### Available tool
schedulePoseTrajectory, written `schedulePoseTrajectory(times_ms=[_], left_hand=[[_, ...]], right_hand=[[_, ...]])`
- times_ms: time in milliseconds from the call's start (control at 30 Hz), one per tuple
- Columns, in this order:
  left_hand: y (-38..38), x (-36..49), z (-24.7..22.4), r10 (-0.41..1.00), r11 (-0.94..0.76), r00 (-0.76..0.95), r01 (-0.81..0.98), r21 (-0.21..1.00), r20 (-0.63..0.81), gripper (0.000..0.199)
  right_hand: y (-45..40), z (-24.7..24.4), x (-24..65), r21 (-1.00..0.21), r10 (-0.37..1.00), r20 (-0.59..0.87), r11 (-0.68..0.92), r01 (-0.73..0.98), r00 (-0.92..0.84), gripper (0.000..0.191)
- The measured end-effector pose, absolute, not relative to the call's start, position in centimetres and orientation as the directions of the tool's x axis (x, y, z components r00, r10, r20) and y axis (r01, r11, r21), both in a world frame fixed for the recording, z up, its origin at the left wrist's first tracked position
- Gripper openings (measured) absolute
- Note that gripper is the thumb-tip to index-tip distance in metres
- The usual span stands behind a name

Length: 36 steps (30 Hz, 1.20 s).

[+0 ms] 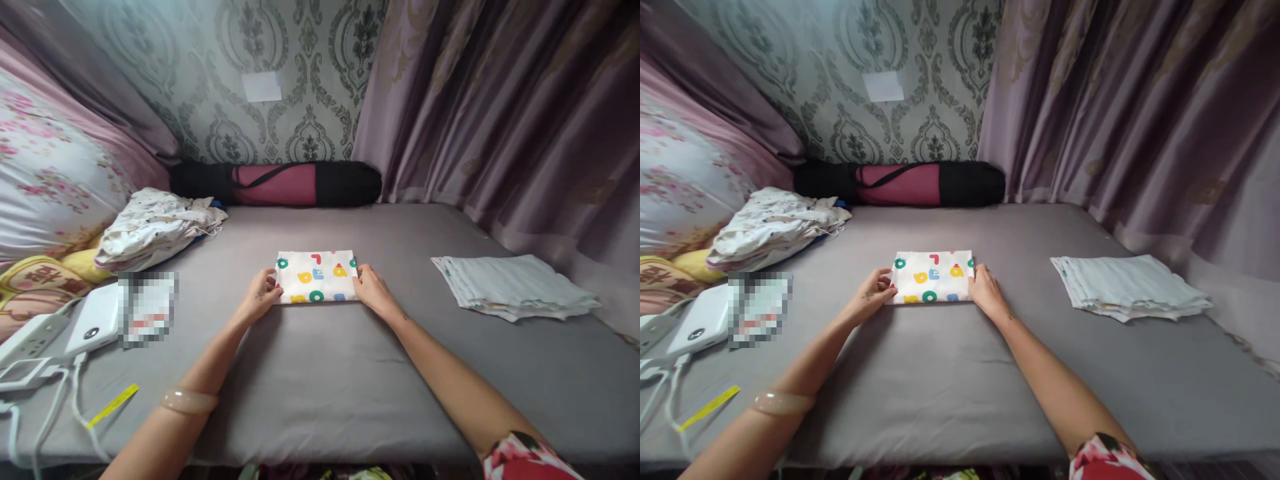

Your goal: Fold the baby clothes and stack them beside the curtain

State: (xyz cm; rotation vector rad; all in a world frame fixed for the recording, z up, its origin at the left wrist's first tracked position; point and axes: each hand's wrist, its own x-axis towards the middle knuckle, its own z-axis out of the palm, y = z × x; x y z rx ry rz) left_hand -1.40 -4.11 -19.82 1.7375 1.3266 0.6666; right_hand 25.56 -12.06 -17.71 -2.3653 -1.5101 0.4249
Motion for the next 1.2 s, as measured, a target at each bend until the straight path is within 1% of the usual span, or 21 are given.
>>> schedulePoseTrajectory(times_ms=[100, 167, 233, 300, 367, 433, 500, 533, 600, 667, 733, 833, 967, 1200], left_hand=[[-3.8, -1.9, -20.7, 0.95, -0.205, 0.312, 0.602, 0.771, 0.009, 0.043], [-3.9, -2.2, -20.7, 0.953, -0.245, 0.297, 0.665, 0.705, 0.051, 0.038], [-4.3, -2.1, -19.9, 0.957, -0.269, 0.274, 0.717, 0.643, 0.094, 0.035], [-4.9, -1.2, -18.6, 0.948, -0.314, 0.281, 0.751, 0.58, 0.148, 0.034], [-5.3, 0.7, -17.2, 0.915, -0.402, 0.351, 0.766, 0.502, 0.197, 0.036], [-5.4, 3.2, -16.4, 0.861, -0.507, 0.465, 0.758, 0.41, 0.205, 0.04], [-5.1, 5.7, -16.7, 0.811, -0.583, 0.555, 0.745, 0.324, 0.184, 0.046], [-4.8, 6.7, -17.2, 0.802, -0.596, 0.571, 0.748, 0.292, 0.174, 0.048], [-4.0, 7.9, -18.7, 0.794, -0.607, 0.584, 0.757, 0.242, 0.168, 0.049], [-3.1, 8.3, -20.3, 0.789, -0.614, 0.588, 0.763, 0.202, 0.178, 0.049], [-2.5, 8.0, -21.5, 0.784, -0.619, 0.591, 0.767, 0.171, 0.189, 0.05], [-2.3, 7.5, -21.9, 0.793, -0.607, 0.582, 0.78, 0.154, 0.178, 0.052], [-2.7, 7.4, -21.3, 0.82, -0.572, 0.557, 0.805, 0.154, 0.135, 0.053], [-2.5, 7.6, -21.0, 0.838, -0.545, 0.541, 0.818, 0.183, 0.078, 0.051]], right_hand=[[-12.7, -17.0, 24.8, -0.312, 0.918, -0.077, -0.394, 0.865, 0.39, 0.026], [-13.0, -16.7, 24.6, -0.251, 0.919, -0.094, -0.394, 0.884, 0.383, 0.026], [-13.0, -16.6, 24.5, -0.193, 0.919, -0.099, -0.394, 0.899, 0.381, 0.028], [-12.4, -16.6, 24.2, -0.163, 0.93, -0.043, -0.367, 0.916, 0.365, 0.033], [-11.3, -16.9, 23.4, -0.167, 0.955, 0.061, -0.277, 0.946, 0.291, 0.04], [-9.9, -17.3, 22.2, -0.172, 0.975, 0.167, -0.119, 0.978, 0.148, 0.046], [-8.7, -17.8, 21.0, -0.154, 0.974, 0.227, 0.039, 0.987, -0.003, 0.05], [-8.2, -18.1, 20.5, -0.144, 0.97, 0.237, 0.088, 0.986, -0.053, 0.051], [-7.6, -18.7, 20.1, -0.142, 0.972, 0.219, 0.118, 0.983, -0.085, 0.053], [-7.4, -19.3, 20.1, -0.16, 0.98, 0.186, 0.096, 0.982, -0.065, 0.053], [-7.5, -19.7, 20.4, -0.185, 0.986, 0.162, 0.077, 0.98, -0.047, 0.054], [-7.7, -19.9, 20.6, -0.218, 0.992, 0.125, 0.059, 0.974, -0.032, 0.055], [-7.6, -19.9, 20.4, -0.244, 0.997, 0.078, 0.022, 0.969, -0.003, 0.055], [-7.3, -19.7, 20.5, -0.25, 1.0, 0.014, -0.008, 0.968, 0.012, 0.057]])
